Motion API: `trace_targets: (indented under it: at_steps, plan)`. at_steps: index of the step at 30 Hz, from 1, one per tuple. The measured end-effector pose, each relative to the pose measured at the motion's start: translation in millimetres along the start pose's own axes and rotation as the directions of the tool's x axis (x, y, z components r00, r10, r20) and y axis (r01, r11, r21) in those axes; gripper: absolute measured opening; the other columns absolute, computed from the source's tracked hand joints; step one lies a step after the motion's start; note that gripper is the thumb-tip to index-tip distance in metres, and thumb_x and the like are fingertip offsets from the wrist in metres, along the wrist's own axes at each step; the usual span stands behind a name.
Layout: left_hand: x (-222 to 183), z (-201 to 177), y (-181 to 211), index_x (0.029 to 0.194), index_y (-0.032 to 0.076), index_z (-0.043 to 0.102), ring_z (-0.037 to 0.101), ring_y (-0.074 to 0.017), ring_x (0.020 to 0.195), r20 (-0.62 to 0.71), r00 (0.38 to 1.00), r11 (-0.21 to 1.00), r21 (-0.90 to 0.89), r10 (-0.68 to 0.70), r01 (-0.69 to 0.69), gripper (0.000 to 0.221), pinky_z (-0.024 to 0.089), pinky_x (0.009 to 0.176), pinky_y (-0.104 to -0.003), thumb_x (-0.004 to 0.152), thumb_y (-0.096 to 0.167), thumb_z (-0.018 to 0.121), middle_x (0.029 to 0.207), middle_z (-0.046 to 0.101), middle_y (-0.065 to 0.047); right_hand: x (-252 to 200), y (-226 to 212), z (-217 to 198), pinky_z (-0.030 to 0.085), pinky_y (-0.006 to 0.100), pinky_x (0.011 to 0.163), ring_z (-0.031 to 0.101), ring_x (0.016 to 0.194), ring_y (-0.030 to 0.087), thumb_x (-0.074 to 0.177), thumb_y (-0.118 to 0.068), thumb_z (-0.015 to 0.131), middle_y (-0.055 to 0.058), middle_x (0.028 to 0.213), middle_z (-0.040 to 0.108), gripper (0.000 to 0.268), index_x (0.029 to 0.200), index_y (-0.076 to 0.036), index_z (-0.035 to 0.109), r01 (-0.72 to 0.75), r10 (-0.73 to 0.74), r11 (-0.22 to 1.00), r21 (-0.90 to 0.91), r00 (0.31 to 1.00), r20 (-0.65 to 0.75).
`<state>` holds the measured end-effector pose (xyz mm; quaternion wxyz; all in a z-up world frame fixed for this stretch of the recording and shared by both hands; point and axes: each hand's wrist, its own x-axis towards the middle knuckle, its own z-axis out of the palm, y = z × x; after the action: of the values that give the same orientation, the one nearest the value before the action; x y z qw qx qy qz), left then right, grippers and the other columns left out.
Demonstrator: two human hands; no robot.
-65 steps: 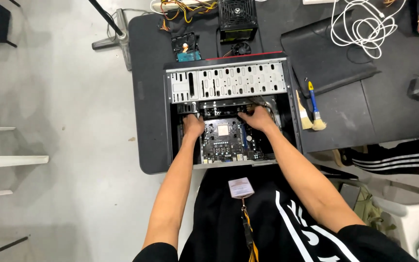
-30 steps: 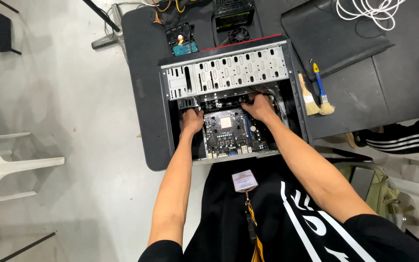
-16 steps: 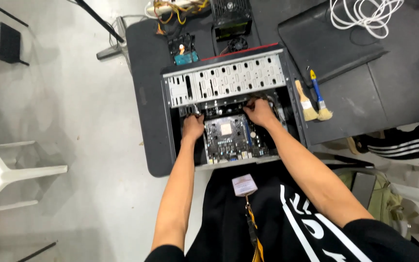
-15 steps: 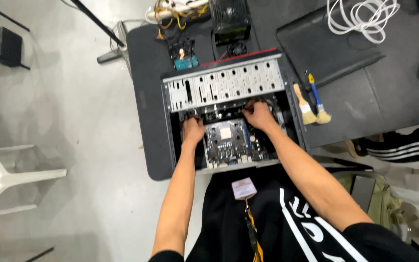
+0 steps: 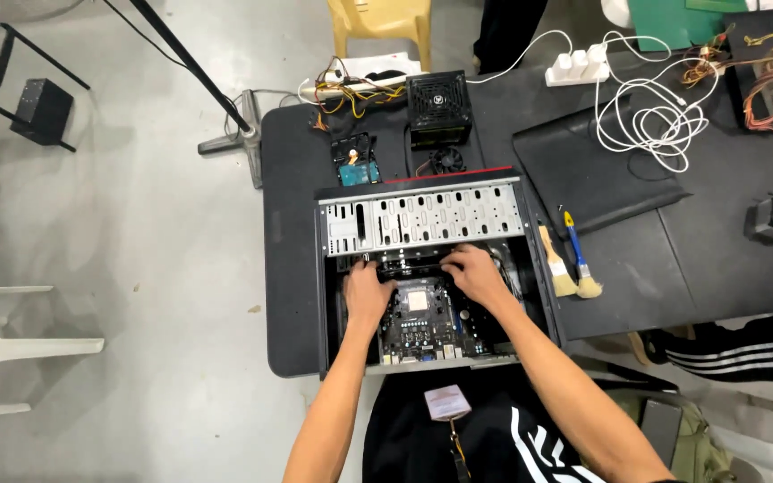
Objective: The person is disassembling a computer to clean the power supply and heat sink using a brush and screwdriver.
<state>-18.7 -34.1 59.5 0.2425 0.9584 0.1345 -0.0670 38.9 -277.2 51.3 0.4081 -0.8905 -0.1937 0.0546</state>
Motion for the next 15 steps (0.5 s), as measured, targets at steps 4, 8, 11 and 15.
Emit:
trace_targets:
  at_steps: [4,8,11,15]
  plan:
    - [-42,-43,29,0.110,0.012,0.076,0.070,-0.0336,0.100,-0.125,0.977,0.885,-0.415,0.173,-0.210,0.024,0.055,0.090,-0.043,0.091,0.026,0.077,0.102,0.071,-0.012,-35,-50,-53,0.059,0.040,0.084,0.073,0.090,0.031,0.084,-0.009,0.077,0.011,0.088,0.075,0.005,0.087,-0.009,0.081,-0.059,0.060,0.997,0.045,0.998,-0.018]
    - [-81,-84,49,0.105,0.010,0.080,0.077,-0.0235,0.086,-0.123,0.989,0.639,-0.768,-0.078,-0.046,0.014,0.060,0.077,-0.034,0.095,0.018,0.073,0.095,0.079,-0.010,-51,-78,-102,0.059,0.038,0.081,0.077,0.085,0.027,0.076,-0.004,0.084,0.010,0.084,0.081,0.010,0.083,-0.011,0.086,-0.118,0.123,0.963,0.243,0.992,-0.007]
    - [-79,-84,31,0.111,0.009,0.078,0.076,-0.0253,0.086,-0.189,0.958,0.702,-0.712,-0.214,0.016,0.021,0.059,0.075,-0.037,0.100,0.021,0.065,0.094,0.078,-0.012,-12,-99,-126,0.055,0.036,0.059,0.067,0.056,0.022,0.080,-0.001,0.080,0.017,0.066,0.074,0.014,0.093,-0.003,0.083,-0.257,0.313,0.878,0.404,0.947,-0.076]
    - [-64,-73,14,0.109,0.006,0.077,0.075,-0.0291,0.087,-0.231,0.949,0.814,-0.580,-0.216,0.044,0.021,0.060,0.075,-0.037,0.102,0.016,0.060,0.094,0.075,-0.014,129,-23,-63,0.054,0.033,0.055,0.065,0.057,0.017,0.087,-0.007,0.081,0.015,0.072,0.073,0.012,0.099,-0.003,0.080,-0.141,0.284,0.821,0.553,0.941,-0.181]
